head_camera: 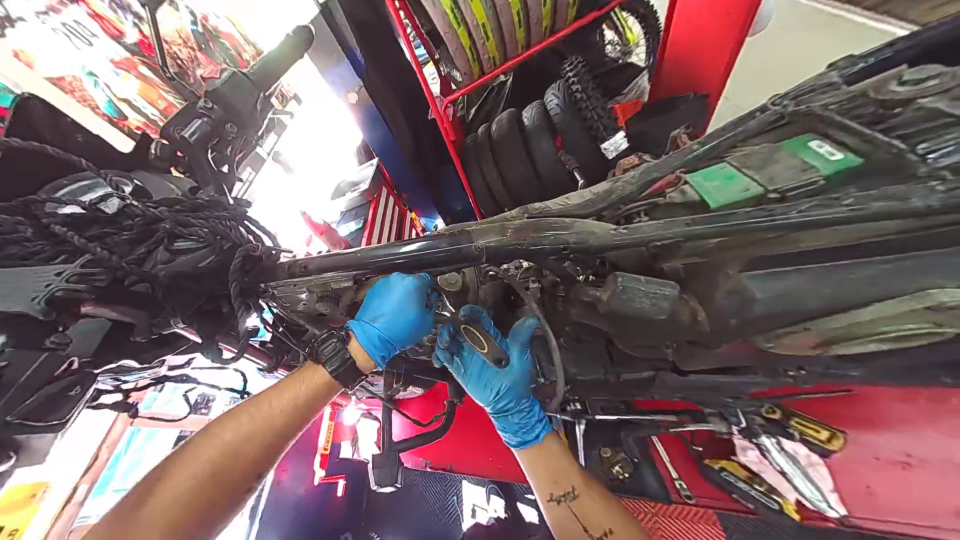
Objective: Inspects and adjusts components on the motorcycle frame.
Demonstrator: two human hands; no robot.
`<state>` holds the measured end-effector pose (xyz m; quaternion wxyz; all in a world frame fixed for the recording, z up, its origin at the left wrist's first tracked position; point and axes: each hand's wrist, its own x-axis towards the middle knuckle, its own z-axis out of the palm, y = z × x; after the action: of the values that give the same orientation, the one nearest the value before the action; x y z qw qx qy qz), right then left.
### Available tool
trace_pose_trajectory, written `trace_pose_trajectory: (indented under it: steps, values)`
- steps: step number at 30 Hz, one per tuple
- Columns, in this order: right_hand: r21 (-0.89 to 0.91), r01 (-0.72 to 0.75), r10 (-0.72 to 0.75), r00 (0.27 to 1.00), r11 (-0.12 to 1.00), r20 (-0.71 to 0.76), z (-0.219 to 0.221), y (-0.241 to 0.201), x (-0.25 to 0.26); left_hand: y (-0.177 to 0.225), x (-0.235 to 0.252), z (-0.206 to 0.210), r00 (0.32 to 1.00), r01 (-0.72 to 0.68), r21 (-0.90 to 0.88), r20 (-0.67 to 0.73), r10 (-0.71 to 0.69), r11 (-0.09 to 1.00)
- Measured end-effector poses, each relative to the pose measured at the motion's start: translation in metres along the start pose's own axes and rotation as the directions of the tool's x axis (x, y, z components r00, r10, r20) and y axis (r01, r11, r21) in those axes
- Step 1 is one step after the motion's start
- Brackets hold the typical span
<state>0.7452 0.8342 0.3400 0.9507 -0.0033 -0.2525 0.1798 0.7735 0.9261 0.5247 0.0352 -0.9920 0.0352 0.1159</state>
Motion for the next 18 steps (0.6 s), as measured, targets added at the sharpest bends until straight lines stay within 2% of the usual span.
trace_pose_trajectory:
  steps: [4,7,9,11,12,13,15,17,18]
  values:
    - [-0.191,-0.030,0.029,1.000,0.981,-0.006,0.001,0.016,-0.011,-0.002,0.001,0.005,0.999,0.002,-0.042,-0.039,-0.003,0.999]
    - [-0.097,0.009,-0.012,0.999,0.995,-0.033,0.003,0.007,-0.006,-0.004,0.002,0.008,0.995,-0.004,-0.098,-0.101,-0.006,0.995]
    - [-0.184,-0.059,0.058,0.998,0.981,-0.013,-0.001,0.015,-0.009,-0.004,0.000,0.015,0.990,-0.018,-0.114,-0.138,0.002,0.993]
    - [-0.209,0.004,-0.009,1.000,0.978,-0.021,0.003,0.008,-0.001,-0.004,0.003,0.014,0.987,-0.038,-0.102,-0.162,0.021,0.994]
    - [-0.164,0.029,-0.031,0.999,0.986,-0.011,0.004,0.004,0.000,-0.005,0.003,0.014,0.985,-0.033,-0.113,-0.170,0.014,0.993]
    - [-0.164,0.019,-0.023,0.999,0.986,-0.023,0.004,0.004,-0.002,-0.005,0.002,0.016,0.984,-0.027,-0.124,-0.178,0.004,0.992]
    - [-0.280,-0.066,0.051,0.997,0.958,-0.060,0.001,0.011,-0.010,-0.005,0.000,0.020,0.981,-0.043,-0.122,-0.195,0.019,0.992]
    - [-0.256,0.007,-0.020,0.999,0.967,-0.047,0.005,0.004,-0.007,-0.004,0.004,0.018,0.978,-0.049,-0.117,-0.205,0.024,0.992]
    - [-0.177,0.039,-0.046,0.998,0.983,-0.036,0.007,0.001,-0.007,-0.004,0.004,0.018,0.977,-0.037,-0.120,-0.213,0.011,0.992]
